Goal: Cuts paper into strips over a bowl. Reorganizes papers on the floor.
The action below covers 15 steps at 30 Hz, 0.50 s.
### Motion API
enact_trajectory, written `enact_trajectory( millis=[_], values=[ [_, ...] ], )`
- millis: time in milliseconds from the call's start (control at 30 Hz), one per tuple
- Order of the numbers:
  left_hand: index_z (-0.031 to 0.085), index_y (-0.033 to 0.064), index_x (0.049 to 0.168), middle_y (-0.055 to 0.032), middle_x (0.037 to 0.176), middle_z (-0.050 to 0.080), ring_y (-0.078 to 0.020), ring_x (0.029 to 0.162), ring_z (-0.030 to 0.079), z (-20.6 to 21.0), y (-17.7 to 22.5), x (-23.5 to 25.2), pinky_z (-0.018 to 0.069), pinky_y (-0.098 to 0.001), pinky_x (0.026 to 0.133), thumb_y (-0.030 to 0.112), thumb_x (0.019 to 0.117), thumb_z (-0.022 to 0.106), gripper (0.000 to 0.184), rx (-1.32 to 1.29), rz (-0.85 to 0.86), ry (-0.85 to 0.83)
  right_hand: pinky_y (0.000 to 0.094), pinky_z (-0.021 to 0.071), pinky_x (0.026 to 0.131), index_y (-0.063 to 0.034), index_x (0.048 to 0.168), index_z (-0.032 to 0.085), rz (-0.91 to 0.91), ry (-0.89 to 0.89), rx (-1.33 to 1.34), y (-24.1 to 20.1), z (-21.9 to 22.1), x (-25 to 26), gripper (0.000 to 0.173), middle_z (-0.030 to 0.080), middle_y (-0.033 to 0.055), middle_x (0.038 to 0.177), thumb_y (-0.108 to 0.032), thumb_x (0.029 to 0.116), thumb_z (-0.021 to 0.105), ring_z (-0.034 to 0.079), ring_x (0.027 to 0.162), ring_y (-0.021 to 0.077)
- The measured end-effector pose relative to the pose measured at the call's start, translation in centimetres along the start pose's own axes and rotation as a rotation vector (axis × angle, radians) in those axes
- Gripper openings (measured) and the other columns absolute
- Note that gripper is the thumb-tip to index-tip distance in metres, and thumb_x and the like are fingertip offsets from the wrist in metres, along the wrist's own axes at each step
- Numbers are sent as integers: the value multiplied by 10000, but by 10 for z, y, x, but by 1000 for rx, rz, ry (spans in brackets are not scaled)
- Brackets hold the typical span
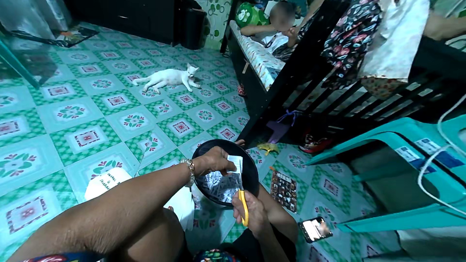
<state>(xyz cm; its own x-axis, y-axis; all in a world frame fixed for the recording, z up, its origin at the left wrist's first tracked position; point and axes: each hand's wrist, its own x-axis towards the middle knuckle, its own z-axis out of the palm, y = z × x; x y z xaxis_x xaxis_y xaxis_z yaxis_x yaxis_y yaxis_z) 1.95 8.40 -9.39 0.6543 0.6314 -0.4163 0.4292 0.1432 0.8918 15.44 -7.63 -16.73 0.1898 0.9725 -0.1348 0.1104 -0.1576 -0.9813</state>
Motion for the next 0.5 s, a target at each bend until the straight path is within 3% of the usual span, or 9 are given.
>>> enact_trajectory(
  millis=[500],
  values=[
    [646, 23, 839, 23, 674, 629, -5, 557, 554, 3, 0, 1, 436, -166, 545, 87, 991, 658, 165, 25, -75, -21, 145, 510, 517, -22, 983, 601, 30, -11, -13, -3, 2, 3, 91, 613, -57, 632, -112, 998, 604, 585, 513, -9]
  ],
)
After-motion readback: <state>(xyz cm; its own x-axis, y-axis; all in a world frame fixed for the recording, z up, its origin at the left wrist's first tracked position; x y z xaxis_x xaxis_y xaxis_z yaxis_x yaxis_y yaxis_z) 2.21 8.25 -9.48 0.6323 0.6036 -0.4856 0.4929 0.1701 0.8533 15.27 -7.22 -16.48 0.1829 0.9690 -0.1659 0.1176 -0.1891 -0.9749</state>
